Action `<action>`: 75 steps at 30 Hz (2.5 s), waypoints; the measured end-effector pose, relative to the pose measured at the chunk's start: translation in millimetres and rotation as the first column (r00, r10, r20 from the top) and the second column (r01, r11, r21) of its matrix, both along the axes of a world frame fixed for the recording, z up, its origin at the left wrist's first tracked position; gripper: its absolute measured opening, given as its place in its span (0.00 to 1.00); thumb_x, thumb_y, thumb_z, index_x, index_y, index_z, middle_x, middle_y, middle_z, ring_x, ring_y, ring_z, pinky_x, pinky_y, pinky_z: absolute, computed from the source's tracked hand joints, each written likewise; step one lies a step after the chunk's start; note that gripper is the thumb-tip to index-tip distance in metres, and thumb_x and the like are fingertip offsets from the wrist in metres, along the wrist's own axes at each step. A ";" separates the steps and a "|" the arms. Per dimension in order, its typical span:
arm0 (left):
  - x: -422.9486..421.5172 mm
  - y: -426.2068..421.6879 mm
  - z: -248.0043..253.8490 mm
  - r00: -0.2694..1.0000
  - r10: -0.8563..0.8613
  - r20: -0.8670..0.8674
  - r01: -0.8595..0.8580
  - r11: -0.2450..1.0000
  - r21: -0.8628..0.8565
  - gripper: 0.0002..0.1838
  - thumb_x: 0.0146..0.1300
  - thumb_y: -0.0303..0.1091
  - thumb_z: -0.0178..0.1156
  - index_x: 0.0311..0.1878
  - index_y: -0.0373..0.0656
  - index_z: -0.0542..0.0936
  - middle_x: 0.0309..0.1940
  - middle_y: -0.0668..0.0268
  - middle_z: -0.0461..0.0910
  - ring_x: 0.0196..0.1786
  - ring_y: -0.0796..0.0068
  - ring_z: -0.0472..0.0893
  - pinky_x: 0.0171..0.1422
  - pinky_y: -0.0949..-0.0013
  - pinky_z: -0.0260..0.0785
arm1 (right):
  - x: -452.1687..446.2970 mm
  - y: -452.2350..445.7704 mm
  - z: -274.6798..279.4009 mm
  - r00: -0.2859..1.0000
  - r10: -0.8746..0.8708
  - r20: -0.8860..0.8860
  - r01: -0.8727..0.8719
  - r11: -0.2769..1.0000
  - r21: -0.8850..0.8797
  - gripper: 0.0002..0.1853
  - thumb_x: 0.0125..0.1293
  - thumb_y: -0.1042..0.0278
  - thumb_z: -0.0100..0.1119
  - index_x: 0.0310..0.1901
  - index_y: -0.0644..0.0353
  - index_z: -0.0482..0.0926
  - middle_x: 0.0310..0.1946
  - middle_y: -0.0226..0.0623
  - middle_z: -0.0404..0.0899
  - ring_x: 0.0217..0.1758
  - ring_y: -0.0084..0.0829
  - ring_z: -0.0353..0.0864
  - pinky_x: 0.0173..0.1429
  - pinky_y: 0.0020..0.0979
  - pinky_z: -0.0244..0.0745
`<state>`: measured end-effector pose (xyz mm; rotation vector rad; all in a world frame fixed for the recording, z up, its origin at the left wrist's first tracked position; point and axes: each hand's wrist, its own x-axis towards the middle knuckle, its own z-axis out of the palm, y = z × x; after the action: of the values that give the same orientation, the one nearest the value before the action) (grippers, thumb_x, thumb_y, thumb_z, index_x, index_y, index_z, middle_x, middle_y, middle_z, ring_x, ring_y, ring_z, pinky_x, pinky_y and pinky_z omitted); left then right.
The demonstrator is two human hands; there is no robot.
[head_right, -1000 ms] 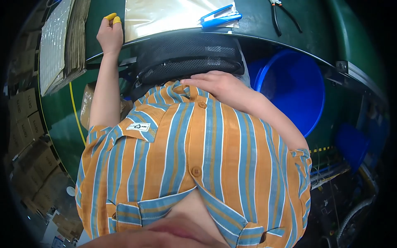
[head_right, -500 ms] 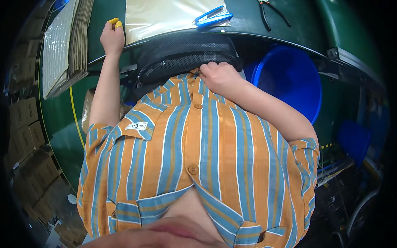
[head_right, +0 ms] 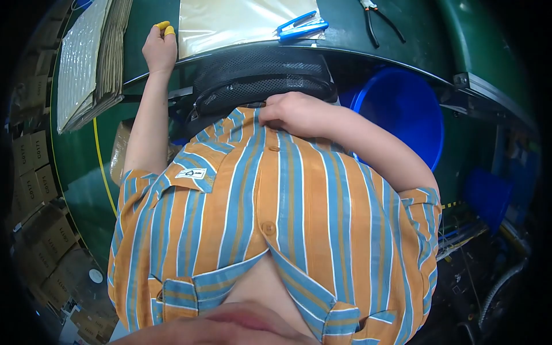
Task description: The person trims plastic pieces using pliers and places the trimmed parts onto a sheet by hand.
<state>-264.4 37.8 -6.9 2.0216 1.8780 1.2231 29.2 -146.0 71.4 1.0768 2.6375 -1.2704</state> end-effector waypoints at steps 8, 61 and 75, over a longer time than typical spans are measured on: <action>2.1 -3.7 4.3 1.000 0.004 0.005 -0.004 1.000 -0.029 0.12 0.62 0.35 0.57 0.45 0.41 0.81 0.41 0.56 0.83 0.44 0.55 0.83 0.52 0.59 0.75 | 15.9 -6.0 -18.1 0.998 -0.047 -0.052 0.062 0.938 0.340 0.11 0.59 0.79 0.58 0.43 0.61 0.82 0.40 0.43 0.82 0.46 0.41 0.83 0.50 0.36 0.80; 15.0 0.3 13.2 0.990 0.043 -0.136 -0.066 0.984 -0.166 0.12 0.67 0.30 0.54 0.49 0.33 0.77 0.43 0.50 0.80 0.45 0.51 0.79 0.51 0.60 0.71 | 407.0 148.8 119.8 0.572 -0.819 0.044 0.074 0.105 0.992 0.24 0.56 0.67 0.61 0.55 0.64 0.73 0.40 0.47 0.76 0.41 0.44 0.78 0.45 0.40 0.75; 20.7 -0.2 16.7 0.979 0.060 -0.194 -0.097 0.977 -0.190 0.14 0.66 0.24 0.48 0.52 0.28 0.75 0.45 0.47 0.78 0.50 0.47 0.77 0.58 0.59 0.69 | 589.5 220.1 169.5 -0.584 -0.811 0.008 0.441 -0.309 0.843 0.27 0.67 0.45 0.53 0.64 0.47 0.70 0.64 0.38 0.70 0.69 0.47 0.64 0.68 0.52 0.62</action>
<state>-243.7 37.6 9.8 2.0332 2.0889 0.8451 618.7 74.0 240.9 3.1124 0.4898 0.5062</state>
